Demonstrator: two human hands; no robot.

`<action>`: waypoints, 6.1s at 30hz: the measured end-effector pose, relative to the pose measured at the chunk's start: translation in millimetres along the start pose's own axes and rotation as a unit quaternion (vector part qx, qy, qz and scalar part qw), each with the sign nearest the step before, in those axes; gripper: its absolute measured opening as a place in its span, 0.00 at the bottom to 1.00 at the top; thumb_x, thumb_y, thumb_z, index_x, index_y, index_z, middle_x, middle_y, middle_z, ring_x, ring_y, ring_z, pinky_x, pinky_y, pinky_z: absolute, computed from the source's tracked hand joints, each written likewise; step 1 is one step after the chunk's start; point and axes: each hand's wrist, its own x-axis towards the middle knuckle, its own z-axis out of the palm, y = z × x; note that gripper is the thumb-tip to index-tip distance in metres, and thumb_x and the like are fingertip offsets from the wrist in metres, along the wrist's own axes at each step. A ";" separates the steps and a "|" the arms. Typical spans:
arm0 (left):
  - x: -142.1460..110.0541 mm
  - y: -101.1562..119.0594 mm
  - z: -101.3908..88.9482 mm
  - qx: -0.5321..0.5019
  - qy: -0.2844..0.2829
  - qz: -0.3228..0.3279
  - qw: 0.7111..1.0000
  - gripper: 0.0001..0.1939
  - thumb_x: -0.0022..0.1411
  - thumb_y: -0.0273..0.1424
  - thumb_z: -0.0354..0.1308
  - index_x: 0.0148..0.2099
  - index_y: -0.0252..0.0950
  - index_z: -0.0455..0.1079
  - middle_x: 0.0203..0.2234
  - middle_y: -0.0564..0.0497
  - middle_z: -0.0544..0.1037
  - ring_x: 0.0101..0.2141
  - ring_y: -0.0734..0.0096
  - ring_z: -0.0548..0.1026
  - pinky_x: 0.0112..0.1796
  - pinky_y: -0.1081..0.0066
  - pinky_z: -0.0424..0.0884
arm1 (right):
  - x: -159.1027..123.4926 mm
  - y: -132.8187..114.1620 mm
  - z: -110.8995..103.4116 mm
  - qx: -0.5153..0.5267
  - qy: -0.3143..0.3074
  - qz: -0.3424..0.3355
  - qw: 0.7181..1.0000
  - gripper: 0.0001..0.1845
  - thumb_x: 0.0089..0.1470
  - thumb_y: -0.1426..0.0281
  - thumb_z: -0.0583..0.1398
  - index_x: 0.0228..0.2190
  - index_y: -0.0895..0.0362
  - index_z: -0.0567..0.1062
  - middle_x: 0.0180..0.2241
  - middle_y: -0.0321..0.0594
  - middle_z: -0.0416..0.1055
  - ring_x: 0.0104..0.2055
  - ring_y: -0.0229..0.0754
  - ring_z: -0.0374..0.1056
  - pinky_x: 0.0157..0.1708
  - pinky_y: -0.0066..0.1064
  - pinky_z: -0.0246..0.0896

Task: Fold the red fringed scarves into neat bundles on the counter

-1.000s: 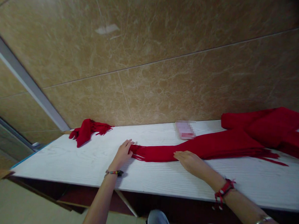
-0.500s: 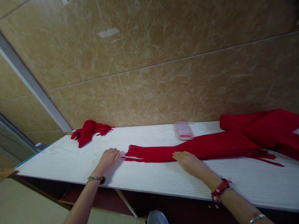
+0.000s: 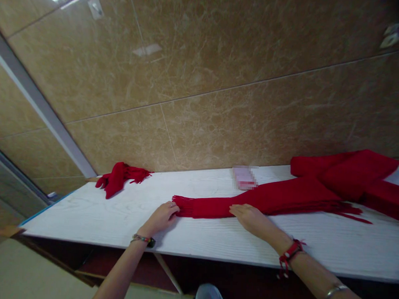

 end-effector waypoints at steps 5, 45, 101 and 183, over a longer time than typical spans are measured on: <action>-36.1 -49.1 -13.4 0.077 0.004 -0.137 0.988 0.09 0.57 0.24 0.44 0.33 0.34 0.66 0.29 0.47 0.70 0.33 0.66 0.68 0.37 0.65 0.65 | 0.3 0.4 1.3 0.005 0.001 -0.005 1.000 0.22 0.48 0.85 0.48 0.41 0.61 0.72 0.43 0.46 0.71 0.45 0.43 0.66 0.44 0.36 0.62; 8.5 15.0 24.9 0.019 0.002 -0.304 0.953 0.23 0.64 0.38 0.36 0.59 0.39 0.51 0.58 0.37 0.52 0.57 0.44 0.50 0.46 0.42 0.53 | -0.7 -2.4 -6.4 0.028 -0.039 0.003 0.999 0.23 0.50 0.83 0.48 0.46 0.59 0.69 0.48 0.47 0.66 0.50 0.43 0.61 0.49 0.40 0.56; 97.4 79.5 30.4 -0.059 -0.068 0.001 0.996 0.31 0.59 0.46 0.39 0.62 0.37 0.46 0.60 0.49 0.49 0.59 0.60 0.47 0.55 0.57 0.45 | -65.5 118.6 -93.1 -0.193 -0.118 0.279 0.933 0.26 0.58 0.61 0.45 0.54 0.62 0.59 0.56 0.57 0.51 0.58 0.56 0.45 0.51 0.53 0.45; 169.6 44.7 -100.2 -0.665 -0.079 -0.168 0.723 0.06 0.52 0.29 0.55 0.32 0.31 0.68 0.24 0.52 0.74 0.25 0.75 0.69 0.31 0.74 0.65 | 94.5 -13.3 -113.5 0.168 0.160 0.186 0.955 0.13 0.50 0.77 0.51 0.36 0.58 0.72 0.36 0.40 0.72 0.39 0.38 0.65 0.41 0.28 0.58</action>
